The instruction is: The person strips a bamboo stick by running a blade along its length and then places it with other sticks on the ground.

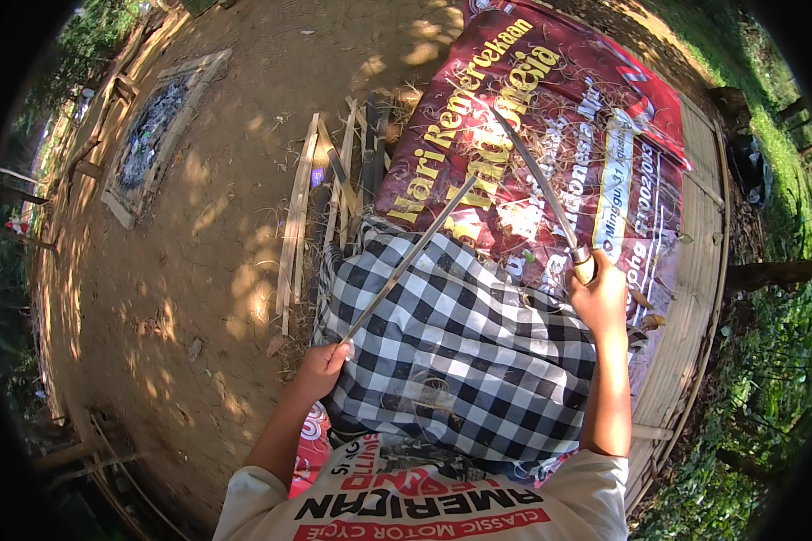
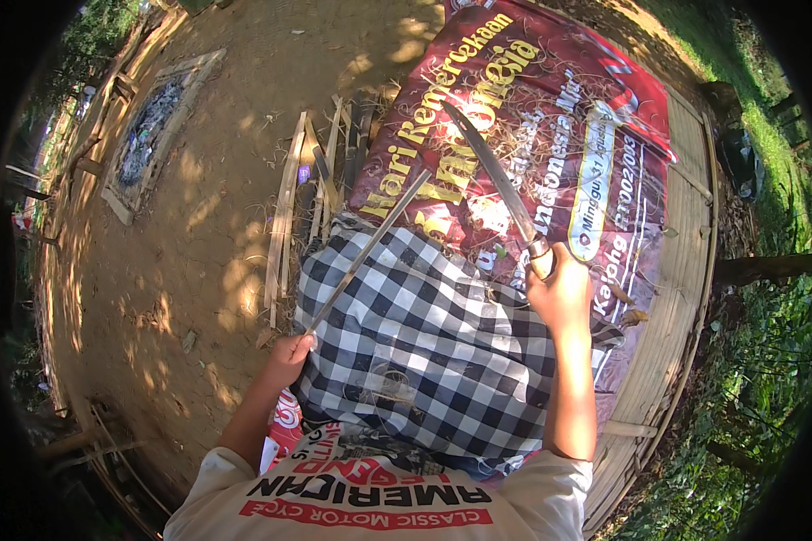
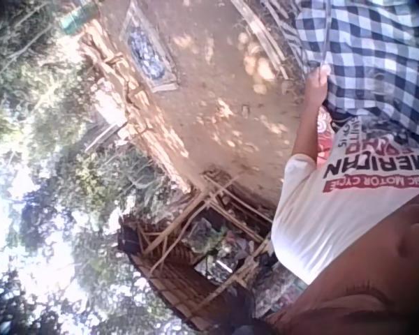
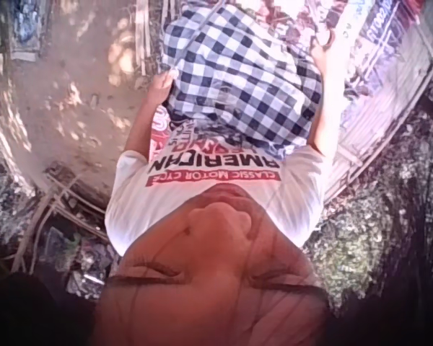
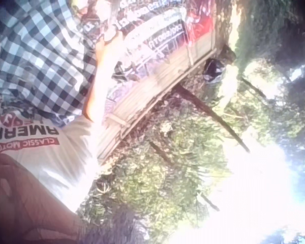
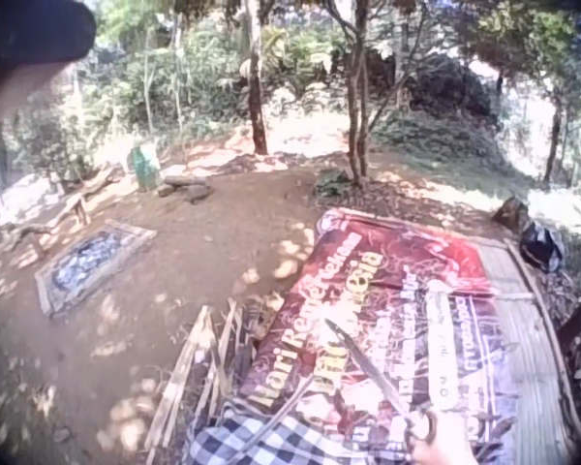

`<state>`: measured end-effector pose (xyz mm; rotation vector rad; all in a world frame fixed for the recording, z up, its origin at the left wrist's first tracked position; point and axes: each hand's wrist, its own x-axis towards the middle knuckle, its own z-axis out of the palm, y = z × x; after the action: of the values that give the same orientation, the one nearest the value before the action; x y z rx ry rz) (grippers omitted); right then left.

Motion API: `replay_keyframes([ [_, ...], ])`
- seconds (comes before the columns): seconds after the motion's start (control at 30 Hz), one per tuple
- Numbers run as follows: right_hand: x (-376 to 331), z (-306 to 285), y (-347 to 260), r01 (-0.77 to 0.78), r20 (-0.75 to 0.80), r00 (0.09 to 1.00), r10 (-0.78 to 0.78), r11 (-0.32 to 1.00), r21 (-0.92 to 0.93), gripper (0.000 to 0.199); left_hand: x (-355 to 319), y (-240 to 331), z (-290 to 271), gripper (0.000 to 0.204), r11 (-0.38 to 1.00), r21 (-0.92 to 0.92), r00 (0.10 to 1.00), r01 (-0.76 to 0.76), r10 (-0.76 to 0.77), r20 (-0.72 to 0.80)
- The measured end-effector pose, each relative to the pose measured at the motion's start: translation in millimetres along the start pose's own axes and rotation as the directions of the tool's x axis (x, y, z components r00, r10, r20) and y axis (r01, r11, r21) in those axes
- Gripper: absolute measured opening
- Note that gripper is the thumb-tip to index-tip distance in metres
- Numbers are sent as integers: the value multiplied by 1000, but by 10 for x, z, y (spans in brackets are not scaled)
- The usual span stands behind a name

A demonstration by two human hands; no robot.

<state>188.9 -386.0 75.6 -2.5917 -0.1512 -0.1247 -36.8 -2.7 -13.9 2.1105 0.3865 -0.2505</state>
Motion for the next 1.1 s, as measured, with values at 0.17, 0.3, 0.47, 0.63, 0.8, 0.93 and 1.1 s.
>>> replay_keyframes([
  [0.17,-76,265,-371,128,87,987,-132,991,49,26,28,-20,-48,45,992,-114,994,55,-44,97],
  [0.3,-246,384,-633,252,128,959,-254,967,28,34,39,6,-33,45,997,-78,997,24,-19,74],
  [0.47,-314,776,-809,470,367,843,-394,871,-143,30,7,55,15,39,1000,24,1000,20,-20,13],
  [0.63,-68,1039,-727,496,437,813,-384,851,-175,24,-24,8,117,34,991,98,988,-96,106,-111],
  [0.8,208,1011,-454,362,371,893,-255,897,-253,20,2,20,100,33,992,98,987,-85,98,-129],
  [0.93,760,505,203,-157,73,976,207,892,-425,24,-60,-76,109,34,992,89,987,-90,100,-123],
  [1.1,461,83,1555,-396,-186,910,372,911,-114,21,24,-130,107,35,997,-8,995,-77,76,-63],
])
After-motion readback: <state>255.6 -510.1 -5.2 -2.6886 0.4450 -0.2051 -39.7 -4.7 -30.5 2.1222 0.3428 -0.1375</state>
